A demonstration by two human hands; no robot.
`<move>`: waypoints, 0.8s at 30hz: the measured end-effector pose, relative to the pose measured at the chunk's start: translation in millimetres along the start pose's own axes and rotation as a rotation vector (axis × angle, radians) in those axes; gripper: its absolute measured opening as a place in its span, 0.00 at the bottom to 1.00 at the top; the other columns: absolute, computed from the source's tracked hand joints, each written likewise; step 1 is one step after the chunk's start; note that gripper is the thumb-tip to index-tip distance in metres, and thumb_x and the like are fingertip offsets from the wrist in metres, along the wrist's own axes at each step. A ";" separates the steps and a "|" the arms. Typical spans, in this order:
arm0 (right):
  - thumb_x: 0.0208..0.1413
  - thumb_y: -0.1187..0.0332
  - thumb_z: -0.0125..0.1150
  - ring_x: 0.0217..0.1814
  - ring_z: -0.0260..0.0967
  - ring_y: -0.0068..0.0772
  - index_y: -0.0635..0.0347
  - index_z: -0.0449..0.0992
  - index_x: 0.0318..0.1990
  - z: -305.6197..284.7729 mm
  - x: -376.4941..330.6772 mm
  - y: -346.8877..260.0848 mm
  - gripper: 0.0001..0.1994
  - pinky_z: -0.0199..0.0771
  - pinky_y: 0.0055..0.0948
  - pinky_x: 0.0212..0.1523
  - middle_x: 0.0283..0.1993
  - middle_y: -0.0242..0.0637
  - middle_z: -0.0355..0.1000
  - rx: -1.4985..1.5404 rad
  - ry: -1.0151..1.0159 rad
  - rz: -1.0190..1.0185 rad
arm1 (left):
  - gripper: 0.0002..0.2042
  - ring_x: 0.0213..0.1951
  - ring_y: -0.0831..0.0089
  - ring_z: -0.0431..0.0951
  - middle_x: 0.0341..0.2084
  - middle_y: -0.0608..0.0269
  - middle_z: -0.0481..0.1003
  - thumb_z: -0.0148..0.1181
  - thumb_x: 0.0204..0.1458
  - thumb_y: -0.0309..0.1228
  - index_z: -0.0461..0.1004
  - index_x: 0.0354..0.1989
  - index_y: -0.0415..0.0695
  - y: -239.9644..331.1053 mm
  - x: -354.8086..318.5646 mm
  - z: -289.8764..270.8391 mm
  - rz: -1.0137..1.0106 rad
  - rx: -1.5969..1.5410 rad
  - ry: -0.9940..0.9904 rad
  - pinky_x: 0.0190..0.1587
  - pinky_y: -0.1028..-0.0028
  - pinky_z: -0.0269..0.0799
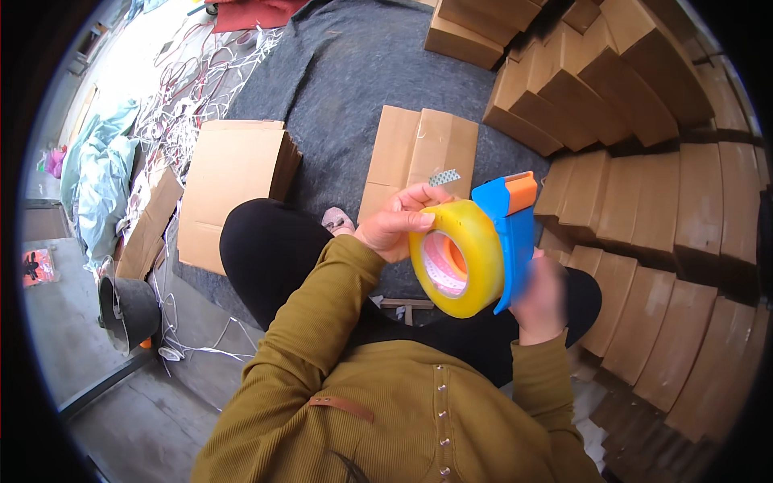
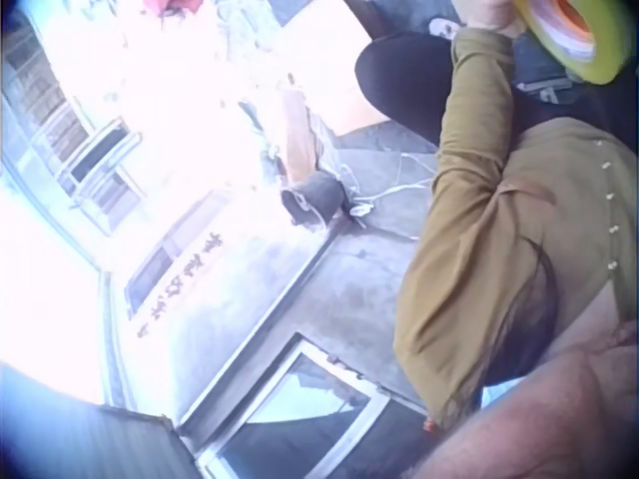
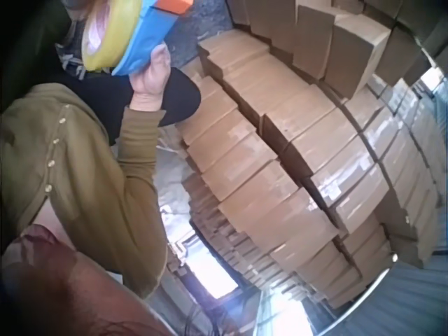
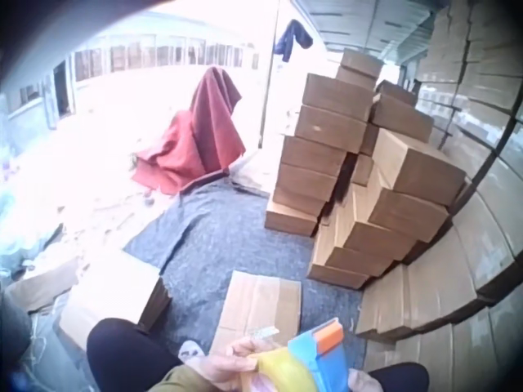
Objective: Assembling and sealing cardboard boxes using a tape dispenser.
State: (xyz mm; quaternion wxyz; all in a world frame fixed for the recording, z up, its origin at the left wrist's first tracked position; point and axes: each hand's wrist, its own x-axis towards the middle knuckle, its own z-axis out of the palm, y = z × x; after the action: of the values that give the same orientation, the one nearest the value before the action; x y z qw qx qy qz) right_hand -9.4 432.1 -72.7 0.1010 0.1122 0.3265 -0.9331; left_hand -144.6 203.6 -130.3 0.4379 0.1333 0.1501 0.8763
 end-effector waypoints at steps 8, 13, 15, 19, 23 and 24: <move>0.69 0.53 0.50 0.66 0.67 0.50 0.73 0.57 0.68 -23.2 -1.6 2.3 0.32 0.67 0.48 0.67 0.66 0.56 0.66 -0.077 -0.060 0.055 | 0.16 0.49 0.68 0.79 0.47 0.59 0.78 0.65 0.56 0.27 0.72 0.53 0.42 -4.0 5.1 10.3 -0.064 -0.018 0.109 0.55 0.67 0.76; 0.64 0.56 0.60 0.60 0.71 0.35 0.70 0.62 0.63 13.6 8.9 -20.5 0.29 0.69 0.35 0.63 0.59 0.44 0.71 -0.350 0.145 0.021 | 0.16 0.47 0.70 0.80 0.45 0.59 0.78 0.65 0.56 0.25 0.72 0.52 0.42 -5.6 2.4 9.2 -0.070 0.080 0.265 0.53 0.68 0.77; 0.54 0.59 0.74 0.56 0.71 0.27 0.68 0.62 0.62 26.6 9.8 -9.4 0.35 0.68 0.28 0.60 0.57 0.37 0.71 -0.520 0.222 -0.055 | 0.16 0.47 0.70 0.80 0.45 0.59 0.78 0.65 0.56 0.25 0.72 0.52 0.42 -8.6 2.3 9.2 -0.051 0.078 0.265 0.53 0.68 0.77; 0.50 0.66 0.76 0.55 0.70 0.27 0.69 0.61 0.62 53.6 6.7 -4.7 0.36 0.69 0.27 0.59 0.55 0.40 0.71 -0.796 0.346 -0.111 | 0.16 0.47 0.71 0.79 0.45 0.58 0.78 0.65 0.55 0.24 0.72 0.52 0.42 -11.9 -1.5 10.6 0.024 0.094 0.277 0.54 0.69 0.76; 0.47 0.69 0.75 0.57 0.71 0.29 0.70 0.61 0.62 53.0 6.4 -8.2 0.36 0.70 0.30 0.60 0.56 0.42 0.71 -0.853 0.329 -0.113 | 0.17 0.53 0.69 0.76 0.49 0.59 0.76 0.66 0.55 0.23 0.71 0.53 0.43 -9.7 -0.5 19.9 0.048 0.179 0.242 0.58 0.68 0.73; 0.46 0.70 0.74 0.58 0.71 0.31 0.70 0.61 0.62 49.7 5.9 -10.0 0.37 0.71 0.31 0.61 0.56 0.43 0.70 -0.764 0.309 -0.081 | 0.18 0.54 0.69 0.76 0.50 0.60 0.75 0.66 0.54 0.22 0.71 0.53 0.43 -8.4 -0.8 23.8 0.035 0.207 0.233 0.59 0.68 0.72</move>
State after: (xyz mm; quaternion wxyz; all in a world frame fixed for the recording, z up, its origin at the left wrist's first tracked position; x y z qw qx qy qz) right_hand -24.8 407.7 -30.6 0.0484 0.1927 0.6648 -0.7202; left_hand -129.3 211.2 -111.6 0.3861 0.0779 0.2868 0.8733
